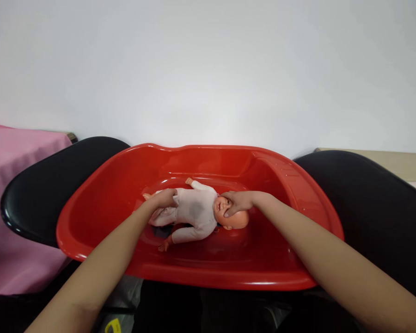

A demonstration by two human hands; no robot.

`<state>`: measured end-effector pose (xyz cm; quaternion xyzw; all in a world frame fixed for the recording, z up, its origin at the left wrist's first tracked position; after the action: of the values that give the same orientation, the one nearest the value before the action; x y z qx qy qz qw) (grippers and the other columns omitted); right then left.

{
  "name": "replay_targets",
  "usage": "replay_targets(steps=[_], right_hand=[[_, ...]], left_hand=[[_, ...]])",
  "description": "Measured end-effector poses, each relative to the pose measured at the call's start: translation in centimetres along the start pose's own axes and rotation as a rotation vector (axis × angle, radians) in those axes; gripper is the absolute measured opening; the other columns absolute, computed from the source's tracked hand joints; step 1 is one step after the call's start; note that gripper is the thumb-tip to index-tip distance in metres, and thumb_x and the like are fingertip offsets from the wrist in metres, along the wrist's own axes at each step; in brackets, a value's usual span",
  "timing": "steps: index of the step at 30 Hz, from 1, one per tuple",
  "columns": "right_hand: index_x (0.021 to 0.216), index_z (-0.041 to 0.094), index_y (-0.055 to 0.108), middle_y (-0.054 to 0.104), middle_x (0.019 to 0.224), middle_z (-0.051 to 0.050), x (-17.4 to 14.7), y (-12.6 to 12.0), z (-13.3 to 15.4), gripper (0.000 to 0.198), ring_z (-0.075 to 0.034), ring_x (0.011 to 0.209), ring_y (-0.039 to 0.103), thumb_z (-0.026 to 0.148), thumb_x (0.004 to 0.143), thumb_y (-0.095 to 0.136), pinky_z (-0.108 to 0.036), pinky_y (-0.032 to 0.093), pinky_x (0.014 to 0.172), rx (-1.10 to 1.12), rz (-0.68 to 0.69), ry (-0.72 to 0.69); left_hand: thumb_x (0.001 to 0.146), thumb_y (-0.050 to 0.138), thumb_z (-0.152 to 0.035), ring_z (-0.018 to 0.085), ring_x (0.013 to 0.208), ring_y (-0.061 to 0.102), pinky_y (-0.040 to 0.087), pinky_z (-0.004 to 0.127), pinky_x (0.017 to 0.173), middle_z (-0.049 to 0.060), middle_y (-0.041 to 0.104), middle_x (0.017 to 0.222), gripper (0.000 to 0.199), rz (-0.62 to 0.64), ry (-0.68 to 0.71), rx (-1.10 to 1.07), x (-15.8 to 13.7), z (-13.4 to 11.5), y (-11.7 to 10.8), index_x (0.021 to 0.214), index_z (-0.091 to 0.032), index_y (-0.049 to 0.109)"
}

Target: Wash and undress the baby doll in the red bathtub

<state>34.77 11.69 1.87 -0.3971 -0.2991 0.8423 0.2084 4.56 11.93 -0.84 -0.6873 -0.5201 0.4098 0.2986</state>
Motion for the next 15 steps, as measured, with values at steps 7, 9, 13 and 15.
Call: replay_targets(steps=[7, 9, 13, 15], right_hand=[[0.148, 0.024, 0.055, 0.063, 0.148, -0.01, 0.0, 0.1, 0.0, 0.098, -0.038, 0.129, 0.063, 0.068, 0.066, 0.086, -0.044, 0.05, 0.11, 0.009, 0.014, 0.01], [0.147, 0.024, 0.055, 0.063, 0.148, -0.01, 0.0, 0.1, 0.1, 0.097, -0.038, 0.129, 0.063, 0.067, 0.066, 0.086, -0.044, 0.05, 0.111, 0.016, 0.02, 0.012], [0.146, 0.026, 0.057, 0.064, 0.147, -0.009, 0.2, 0.1, -0.2, 0.095, -0.038, 0.127, 0.065, 0.069, 0.066, 0.086, -0.044, 0.051, 0.109, 0.012, 0.008, 0.0], [0.145, 0.026, 0.058, 0.063, 0.148, -0.01, 0.4, 0.1, -0.4, 0.094, -0.038, 0.127, 0.064, 0.069, 0.066, 0.086, -0.044, 0.051, 0.108, 0.006, 0.004, -0.014]], left_hand=[[0.079, 0.068, -0.039, 0.026, 0.079, 0.07, 0.046, 0.031, 0.064, 0.004, 0.074, 0.086, 0.022, 0.049, 0.031, 0.141, 0.4, -1.1, -1.5, 0.094, -0.022, 0.07], [0.08, 0.067, -0.037, 0.025, 0.079, 0.07, 0.046, 0.031, 0.065, 0.003, 0.074, 0.088, 0.022, 0.049, 0.061, 0.17, 0.4, -1.3, -1.6, 0.096, -0.022, 0.07], [0.081, 0.068, -0.035, 0.026, 0.086, 0.071, 0.049, 0.031, 0.069, 0.004, 0.076, 0.097, 0.023, 0.099, 0.127, 0.138, -0.3, -3.0, -1.2, 0.1, -0.022, 0.069], [0.079, 0.07, -0.034, 0.026, 0.086, 0.07, 0.05, 0.031, 0.071, 0.003, 0.076, 0.096, 0.023, 0.15, 0.179, 0.112, -0.9, -4.6, -0.4, 0.098, -0.023, 0.071]])
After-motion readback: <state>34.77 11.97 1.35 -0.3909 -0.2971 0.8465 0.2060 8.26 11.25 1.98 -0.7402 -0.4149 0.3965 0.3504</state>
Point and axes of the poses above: each hand's wrist, its own x-axis towards the middle knuckle, its own y-axis out of the palm, z = x × y, the point moved 6 cm from there along x, towards the middle knuckle
